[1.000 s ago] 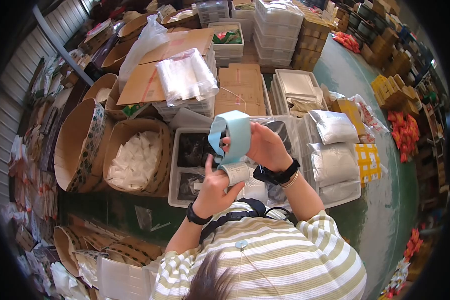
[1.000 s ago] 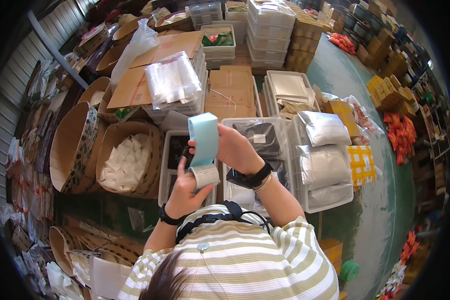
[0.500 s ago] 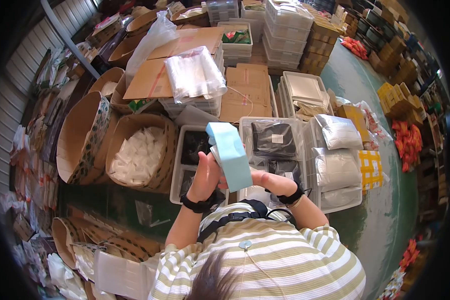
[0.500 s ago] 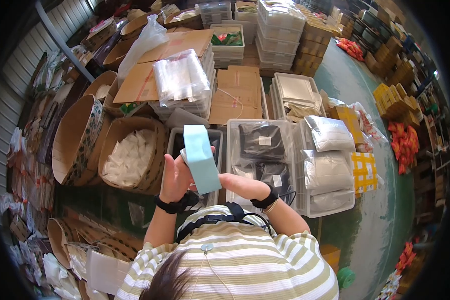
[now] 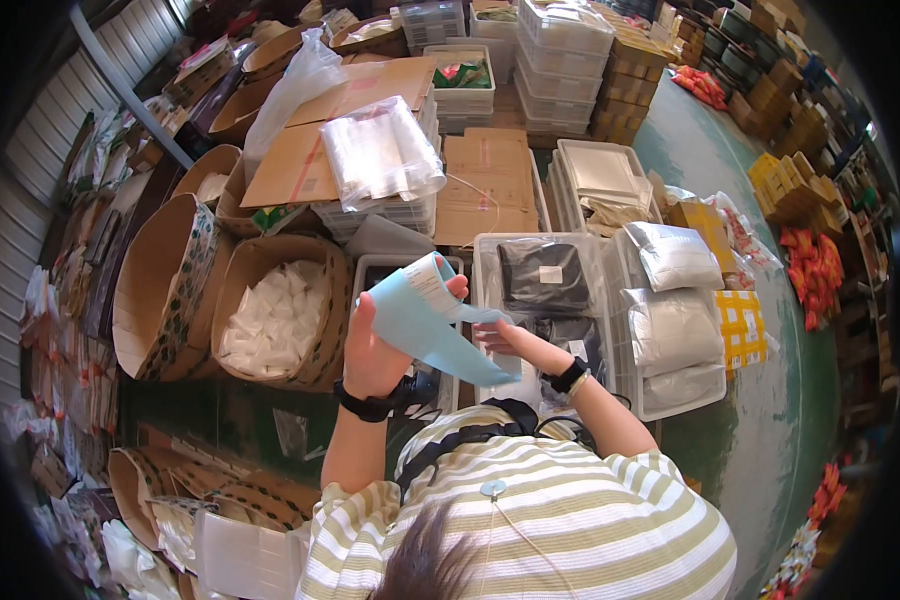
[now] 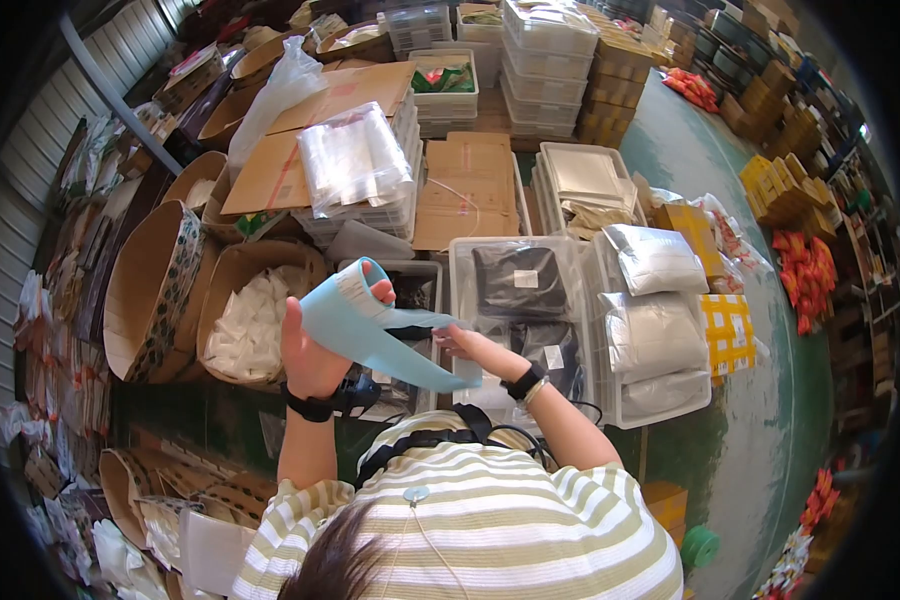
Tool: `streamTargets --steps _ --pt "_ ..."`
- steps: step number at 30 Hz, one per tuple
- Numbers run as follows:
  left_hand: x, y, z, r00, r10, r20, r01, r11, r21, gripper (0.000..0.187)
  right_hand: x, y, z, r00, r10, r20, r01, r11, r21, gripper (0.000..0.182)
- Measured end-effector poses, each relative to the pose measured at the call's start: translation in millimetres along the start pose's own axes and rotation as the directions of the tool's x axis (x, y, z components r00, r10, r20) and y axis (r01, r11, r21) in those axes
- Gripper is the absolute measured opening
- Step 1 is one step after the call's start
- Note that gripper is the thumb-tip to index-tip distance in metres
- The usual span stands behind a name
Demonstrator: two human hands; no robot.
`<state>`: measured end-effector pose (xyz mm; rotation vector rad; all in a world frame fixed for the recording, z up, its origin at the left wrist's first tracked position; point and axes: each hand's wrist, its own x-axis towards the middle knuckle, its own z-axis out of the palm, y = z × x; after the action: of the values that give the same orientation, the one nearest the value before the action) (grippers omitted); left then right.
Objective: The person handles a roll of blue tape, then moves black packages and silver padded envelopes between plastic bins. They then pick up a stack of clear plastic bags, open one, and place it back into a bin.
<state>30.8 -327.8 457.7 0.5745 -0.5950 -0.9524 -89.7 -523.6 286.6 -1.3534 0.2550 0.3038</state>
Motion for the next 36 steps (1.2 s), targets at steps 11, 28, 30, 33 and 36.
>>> streamTargets --steps 11,28,30,33,36 --pt "-6 33 -21 0.951 0.25 -0.182 -0.204 0.95 0.238 0.057 6 138 -87 0.764 0.315 -0.563 -0.501 0.84 -0.209 0.027" --pt "-3 -36 -6 0.998 0.03 -0.053 0.036 0.425 0.905 0.03 -5 -100 42 0.911 -0.396 0.116 0.091 0.467 0.88 0.081" --pt "-9 -41 -12 0.972 -0.154 -0.175 0.233 0.623 0.747 0.036 -7 -110 34 0.9 -0.434 0.032 0.243 0.562 0.791 0.079" --pt "-14 -51 -31 0.932 -0.334 -0.138 0.352 0.757 0.55 0.072 -18 -122 30 0.868 -0.489 0.089 0.344 0.719 0.604 0.083" --pt "-11 -65 -43 0.94 -0.305 -0.152 0.34 0.817 0.465 0.101 -29 -123 37 0.845 -0.449 0.291 0.312 0.856 0.413 0.085"
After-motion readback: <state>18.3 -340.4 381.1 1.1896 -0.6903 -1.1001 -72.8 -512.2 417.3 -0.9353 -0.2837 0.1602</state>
